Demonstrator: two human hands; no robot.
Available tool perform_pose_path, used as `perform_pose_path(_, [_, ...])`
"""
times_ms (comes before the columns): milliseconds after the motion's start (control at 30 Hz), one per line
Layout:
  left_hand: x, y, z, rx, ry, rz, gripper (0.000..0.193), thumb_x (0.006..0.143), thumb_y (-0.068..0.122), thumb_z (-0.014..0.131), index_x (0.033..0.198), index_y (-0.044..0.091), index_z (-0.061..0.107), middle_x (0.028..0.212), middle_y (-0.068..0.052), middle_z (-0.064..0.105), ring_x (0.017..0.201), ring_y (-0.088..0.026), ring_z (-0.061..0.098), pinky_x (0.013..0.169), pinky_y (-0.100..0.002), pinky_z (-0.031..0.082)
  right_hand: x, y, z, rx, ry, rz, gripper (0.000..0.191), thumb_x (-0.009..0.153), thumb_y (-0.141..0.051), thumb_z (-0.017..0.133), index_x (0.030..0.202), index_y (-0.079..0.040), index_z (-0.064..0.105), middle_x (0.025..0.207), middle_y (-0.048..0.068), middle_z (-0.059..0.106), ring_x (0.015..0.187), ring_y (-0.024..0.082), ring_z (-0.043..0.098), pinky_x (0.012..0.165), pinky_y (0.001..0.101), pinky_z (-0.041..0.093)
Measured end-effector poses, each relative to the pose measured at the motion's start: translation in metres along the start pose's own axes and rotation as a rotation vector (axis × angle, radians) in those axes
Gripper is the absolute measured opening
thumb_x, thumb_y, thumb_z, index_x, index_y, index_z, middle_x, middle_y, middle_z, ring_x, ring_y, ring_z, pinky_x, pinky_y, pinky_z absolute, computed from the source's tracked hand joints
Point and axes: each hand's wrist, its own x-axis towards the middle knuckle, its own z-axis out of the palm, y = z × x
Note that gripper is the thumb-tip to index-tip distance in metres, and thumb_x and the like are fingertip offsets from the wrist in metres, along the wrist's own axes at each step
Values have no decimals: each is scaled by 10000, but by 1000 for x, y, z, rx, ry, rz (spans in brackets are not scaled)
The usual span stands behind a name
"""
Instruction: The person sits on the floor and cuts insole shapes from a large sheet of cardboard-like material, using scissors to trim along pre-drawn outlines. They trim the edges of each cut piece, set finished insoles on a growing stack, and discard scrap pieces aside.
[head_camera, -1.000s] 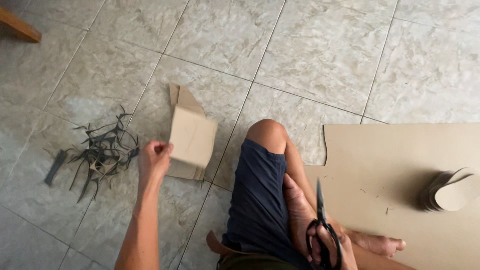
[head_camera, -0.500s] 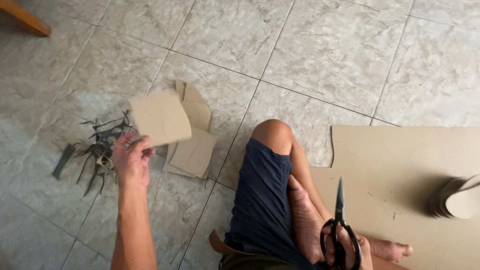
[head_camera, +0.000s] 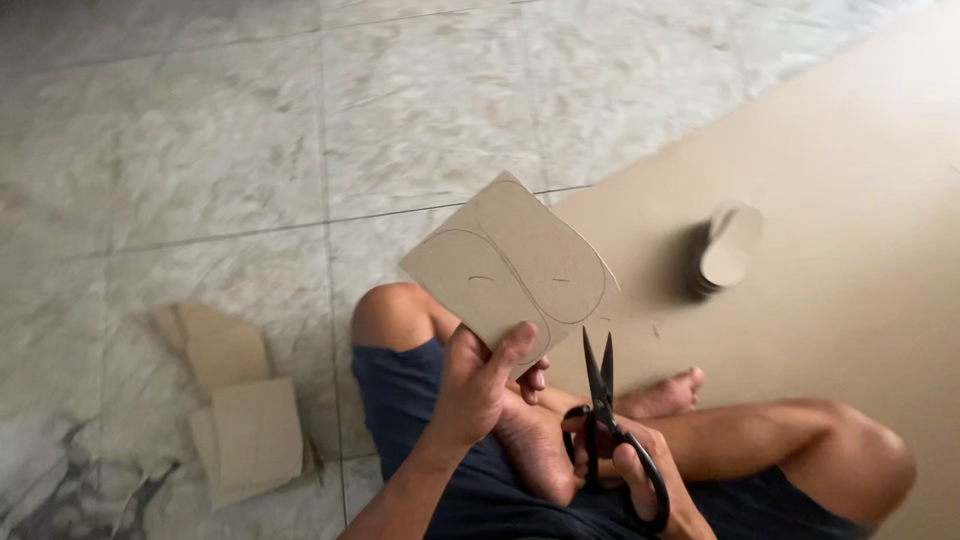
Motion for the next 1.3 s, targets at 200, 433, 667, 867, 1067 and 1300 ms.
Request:
perform_pose_path(200, [6, 4, 19, 138, -24, -130, 355, 943, 306, 694, 1027, -39, 702, 821, -129, 732, 673, -169, 690, 562, -293, 570, -2, -27, 0, -58, 111, 63, 847, 856, -701, 615, 1276, 34, 640, 918, 78, 682, 859, 172, 652, 776, 320, 544])
perform_pose_path(433, [-2, 8, 20, 149, -256, -119, 303, 1023, 260, 648, 1032, -34, 718, 883, -75, 724, 752, -112, 653, 631, -273, 548, 13, -48, 13, 17, 89, -41, 889, 880, -701, 641, 1354, 46, 548, 1154, 114, 655, 1076, 213, 599, 952, 342, 481])
perform_pose_path(667, [-2, 21, 19, 316, -305, -168, 339, 1030, 301, 617, 984, -13, 736, 767, -63, 733, 628, -95, 658, 564, -253, 550, 11, -59, 13, -137, 98, -89, 915, 873, -768, 624, 1299, 40, 563, 1207, 119, 615, 1187, 218, 601, 1031, 352, 457])
perform_pose_path(867, [-5, 24, 19, 386, -308, -177, 368, 1032, 321, 606, 933, -5, 744, 734, -47, 724, 604, -78, 660, 531, -242, 547, 2, -64, 18, -166, 185, 8, 895, 816, -766, 639, 1234, 26, 653, 985, 69, 697, 895, 161, 654, 825, 304, 529])
perform_pose_path(1067, [-7, 21, 20, 399, -288, -167, 365, 1030, 314, 610, 898, -2, 738, 710, -35, 721, 584, -75, 653, 519, -242, 543, -9, -53, 21, -110, 260, 113, 809, 728, -675, 766, 1143, 18, 734, 773, 19, 665, 671, 62, 613, 563, 242, 519])
perform_pose_path(1300, [-10, 18, 22, 325, -285, -146, 348, 1048, 286, 610, 886, -2, 715, 714, -34, 701, 579, -79, 636, 507, -232, 519, -15, -40, 23, -173, 316, 150, 621, 693, -502, 851, 1046, 3, 771, 654, -11, 615, 596, 65, 544, 522, 260, 457])
